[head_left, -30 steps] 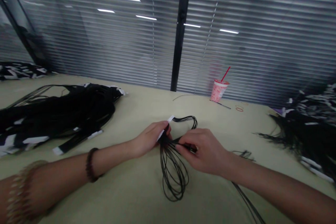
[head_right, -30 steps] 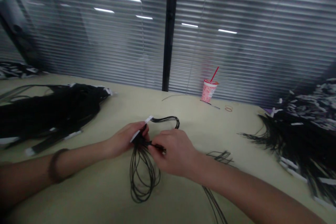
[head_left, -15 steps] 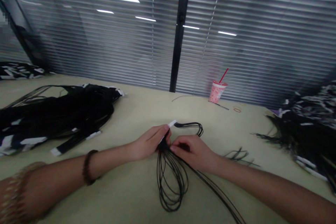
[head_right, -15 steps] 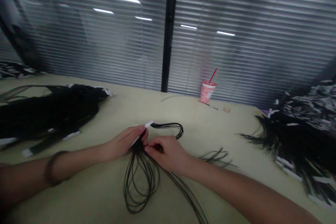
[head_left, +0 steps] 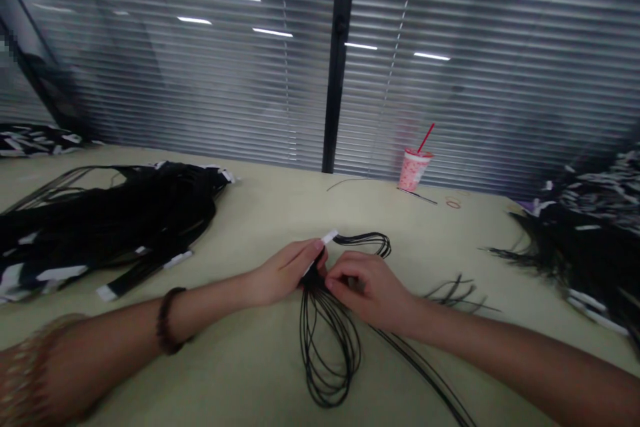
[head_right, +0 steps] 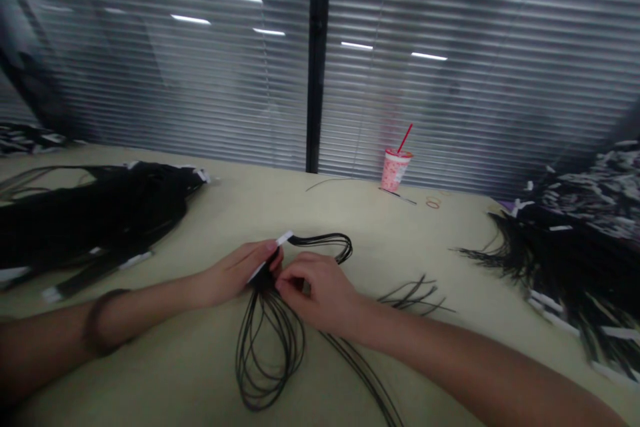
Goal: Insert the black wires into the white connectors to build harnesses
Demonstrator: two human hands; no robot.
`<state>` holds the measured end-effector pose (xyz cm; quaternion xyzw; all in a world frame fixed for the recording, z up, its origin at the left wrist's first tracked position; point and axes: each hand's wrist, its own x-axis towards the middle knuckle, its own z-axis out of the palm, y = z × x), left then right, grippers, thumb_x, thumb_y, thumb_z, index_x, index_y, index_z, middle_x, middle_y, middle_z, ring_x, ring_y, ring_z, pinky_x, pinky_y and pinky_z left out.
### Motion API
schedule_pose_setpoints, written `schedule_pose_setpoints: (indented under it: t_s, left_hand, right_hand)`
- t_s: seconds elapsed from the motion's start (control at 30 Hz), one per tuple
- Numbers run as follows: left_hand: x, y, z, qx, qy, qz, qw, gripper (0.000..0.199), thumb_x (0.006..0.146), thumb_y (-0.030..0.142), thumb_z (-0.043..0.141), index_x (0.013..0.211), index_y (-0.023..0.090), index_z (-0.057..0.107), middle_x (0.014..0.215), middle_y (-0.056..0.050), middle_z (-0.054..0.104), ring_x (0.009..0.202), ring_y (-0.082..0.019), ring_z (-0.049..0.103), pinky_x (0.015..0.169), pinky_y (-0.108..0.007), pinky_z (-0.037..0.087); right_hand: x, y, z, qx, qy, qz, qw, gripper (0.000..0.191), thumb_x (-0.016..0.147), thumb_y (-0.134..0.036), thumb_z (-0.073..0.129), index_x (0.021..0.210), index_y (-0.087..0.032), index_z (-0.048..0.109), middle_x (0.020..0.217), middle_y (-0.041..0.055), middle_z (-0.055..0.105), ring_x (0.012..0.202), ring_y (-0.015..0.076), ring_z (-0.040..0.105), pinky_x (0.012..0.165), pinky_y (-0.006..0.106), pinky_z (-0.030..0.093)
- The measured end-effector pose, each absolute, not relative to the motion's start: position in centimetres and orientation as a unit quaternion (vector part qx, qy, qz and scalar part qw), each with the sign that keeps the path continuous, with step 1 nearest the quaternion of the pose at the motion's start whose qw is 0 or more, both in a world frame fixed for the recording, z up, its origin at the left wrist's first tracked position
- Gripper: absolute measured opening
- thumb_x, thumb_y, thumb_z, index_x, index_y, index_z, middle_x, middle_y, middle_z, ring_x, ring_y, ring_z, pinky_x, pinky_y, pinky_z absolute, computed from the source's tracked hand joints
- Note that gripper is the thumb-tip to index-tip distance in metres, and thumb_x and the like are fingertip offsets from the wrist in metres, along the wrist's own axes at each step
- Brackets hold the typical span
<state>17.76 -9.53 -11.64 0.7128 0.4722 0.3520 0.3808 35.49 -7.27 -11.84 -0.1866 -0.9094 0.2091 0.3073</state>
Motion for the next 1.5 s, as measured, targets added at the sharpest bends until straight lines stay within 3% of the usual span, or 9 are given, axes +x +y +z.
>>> schedule_pose_setpoints:
  t_s: [0.23,0.43,0.63,0.8,1.0,1.1,1.23,1.37,1.5]
  left_hand:
    - [17.7,-8.9,-11.7,0.63,0.464,0.384,0.49,0.037,0.081,0.046,0.031,0.066,0.017,0.048,0.058,0.001,0.051,0.055,-0.011,0.045,0.054,-0.022,0.036]
    - [17.6,-8.1,-12.0,0.487,0.444,0.426,0.62,0.031,0.079,0.047,0.035,0.068,0.019,0.042,0.057,0.001,0.055,0.045,-0.01,0.047,0.044,-0.022,0.035]
    - [17.4,-8.0,-11.9,0.469,0.439,0.429,0.635,0.028,0.078,0.044,0.038,0.068,0.018,0.043,0.058,0.0,0.055,0.046,-0.01,0.048,0.045,-0.021,0.035]
    - [17.5,-7.9,-11.4,0.427,0.447,0.436,0.654,0.021,0.077,0.036,0.041,0.067,0.017,0.044,0.055,0.002,0.052,0.046,-0.009,0.048,0.044,-0.02,0.036]
    - [17.3,-7.8,-11.4,0.401,0.466,0.43,0.661,0.02,0.074,0.036,0.044,0.071,0.017,0.046,0.057,0.0,0.054,0.046,-0.01,0.051,0.042,-0.021,0.036]
    - [17.3,-7.8,-11.5,0.402,0.49,0.415,0.653,0.024,0.073,0.042,0.044,0.071,0.017,0.047,0.055,0.0,0.055,0.045,-0.012,0.053,0.04,-0.021,0.034]
    - [17.4,-7.8,-11.3,0.406,0.495,0.388,0.663,0.029,0.074,0.045,0.043,0.068,0.017,0.046,0.05,0.001,0.054,0.04,-0.011,0.051,0.038,-0.02,0.033]
    - [17.2,-7.7,-11.0,0.386,0.484,0.361,0.697,0.028,0.073,0.042,0.046,0.063,0.015,0.046,0.047,0.002,0.052,0.038,-0.009,0.049,0.038,-0.019,0.032]
    - [17.0,-7.5,-10.9,0.36,0.5,0.351,0.705,0.028,0.072,0.042,0.048,0.062,0.015,0.046,0.045,0.002,0.05,0.037,-0.009,0.048,0.036,-0.018,0.027]
  right_hand:
    - [35.4,-6.9,-11.6,-0.222,-0.896,0.223,0.313,0.013,0.079,-0.016,0.044,0.07,-0.014,0.055,0.066,0.0001,0.055,0.061,0.0084,0.048,0.058,0.021,0.037]
    - [36.9,-4.7,-7.9,-0.253,-0.754,0.541,0.275,0.017,0.077,-0.02,0.047,0.089,-0.013,0.056,0.052,-0.0041,0.047,0.043,0.0053,0.04,0.041,0.018,0.03]
    - [39.8,-3.1,-3.4,-0.226,-0.642,0.652,0.336,0.015,0.073,-0.019,0.046,0.081,-0.017,0.059,0.069,0.0015,0.059,0.056,0.0091,0.054,0.053,0.023,0.043]
    - [42.1,-1.1,-1.4,-0.22,-0.597,0.617,0.463,0.019,0.076,-0.017,0.042,0.082,-0.019,0.059,0.083,0.002,0.06,0.07,0.0101,0.057,0.057,0.022,0.044]
    - [41.8,1.0,-2.8,-0.264,-0.627,0.508,0.528,0.012,0.074,-0.024,0.052,0.08,-0.016,0.059,0.061,-0.0027,0.049,0.051,0.0049,0.044,0.048,0.017,0.036]
    - [39.4,-0.1,-6.1,-0.325,-0.705,0.422,0.468,0.018,0.075,-0.028,0.047,0.07,-0.014,0.056,0.048,-0.0043,0.04,0.042,0.0059,0.036,0.04,0.018,0.026]
    - [36.3,-3.4,-11.2,-0.314,-0.845,0.229,0.367,0.024,0.073,-0.017,0.041,0.049,-0.015,0.045,0.045,-0.0037,0.036,0.045,0.0066,0.034,0.043,0.02,0.024]
    - [35.8,-5.2,-13.5,-0.21,-0.913,0.115,0.33,0.02,0.068,-0.012,0.041,0.049,-0.016,0.037,0.049,-0.0042,0.033,0.047,0.0066,0.03,0.047,0.021,0.024]
    - [36.2,-5.1,-13.4,-0.167,-0.932,0.082,0.31,0.019,0.069,-0.013,0.039,0.051,-0.017,0.036,0.049,-0.0039,0.034,0.047,0.0074,0.03,0.046,0.021,0.025]
